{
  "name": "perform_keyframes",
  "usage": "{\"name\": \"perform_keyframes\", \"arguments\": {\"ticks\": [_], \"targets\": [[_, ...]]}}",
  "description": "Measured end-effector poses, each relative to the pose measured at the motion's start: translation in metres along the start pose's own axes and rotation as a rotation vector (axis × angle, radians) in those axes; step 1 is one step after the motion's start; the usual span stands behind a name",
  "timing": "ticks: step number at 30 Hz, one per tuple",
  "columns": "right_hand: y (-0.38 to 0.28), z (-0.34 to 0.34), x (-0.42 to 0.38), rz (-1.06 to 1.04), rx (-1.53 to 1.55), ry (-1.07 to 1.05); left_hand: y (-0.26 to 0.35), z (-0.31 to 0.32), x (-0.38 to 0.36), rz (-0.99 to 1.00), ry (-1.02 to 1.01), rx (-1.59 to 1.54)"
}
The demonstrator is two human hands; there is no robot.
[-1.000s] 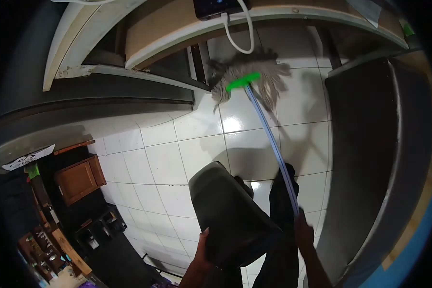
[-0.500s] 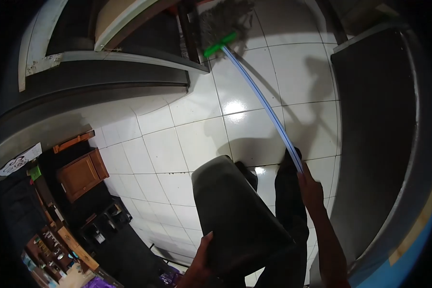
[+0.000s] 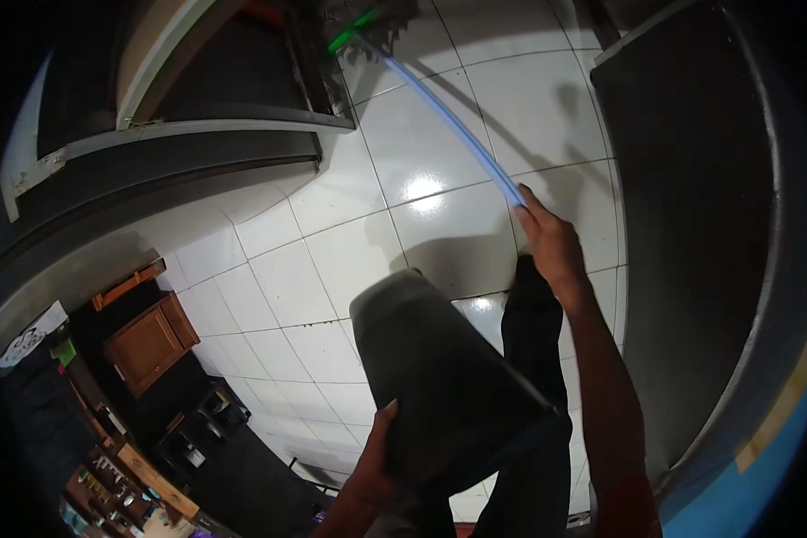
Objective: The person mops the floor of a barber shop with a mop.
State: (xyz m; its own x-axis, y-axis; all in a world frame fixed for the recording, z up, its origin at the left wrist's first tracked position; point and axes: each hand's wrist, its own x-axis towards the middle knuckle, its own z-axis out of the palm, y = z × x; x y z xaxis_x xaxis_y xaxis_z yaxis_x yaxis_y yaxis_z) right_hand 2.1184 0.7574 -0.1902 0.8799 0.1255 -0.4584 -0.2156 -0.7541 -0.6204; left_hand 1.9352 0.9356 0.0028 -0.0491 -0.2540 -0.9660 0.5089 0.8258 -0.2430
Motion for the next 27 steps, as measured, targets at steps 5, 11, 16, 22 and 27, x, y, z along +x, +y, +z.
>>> {"name": "perform_keyframes", "arguments": {"ticks": [5, 11, 16, 22, 27], "targets": [[0.102, -0.043, -0.129, 0.031, -0.196, -0.068, 0.015, 0.01, 0.031, 0.16, -0.076, 0.066], [0.146, -0.095, -0.33, 0.567, -0.344, -0.136, 0.054, 0.051, 0.028, 0.289, -0.109, 0.195], [0.156, -0.107, -0.455, 0.889, -0.102, -0.146, 0.094, 0.059, 0.06, 0.361, -0.18, 0.279], [0.164, -0.082, -0.558, 0.904, -0.111, -0.217, 0.146, 0.091, 0.119, 0.507, -0.27, 0.447], [0.165, -0.062, -0.557, 0.857, -0.123, -0.297, 0.166, 0.084, 0.159, 0.55, -0.256, 0.436]]}}
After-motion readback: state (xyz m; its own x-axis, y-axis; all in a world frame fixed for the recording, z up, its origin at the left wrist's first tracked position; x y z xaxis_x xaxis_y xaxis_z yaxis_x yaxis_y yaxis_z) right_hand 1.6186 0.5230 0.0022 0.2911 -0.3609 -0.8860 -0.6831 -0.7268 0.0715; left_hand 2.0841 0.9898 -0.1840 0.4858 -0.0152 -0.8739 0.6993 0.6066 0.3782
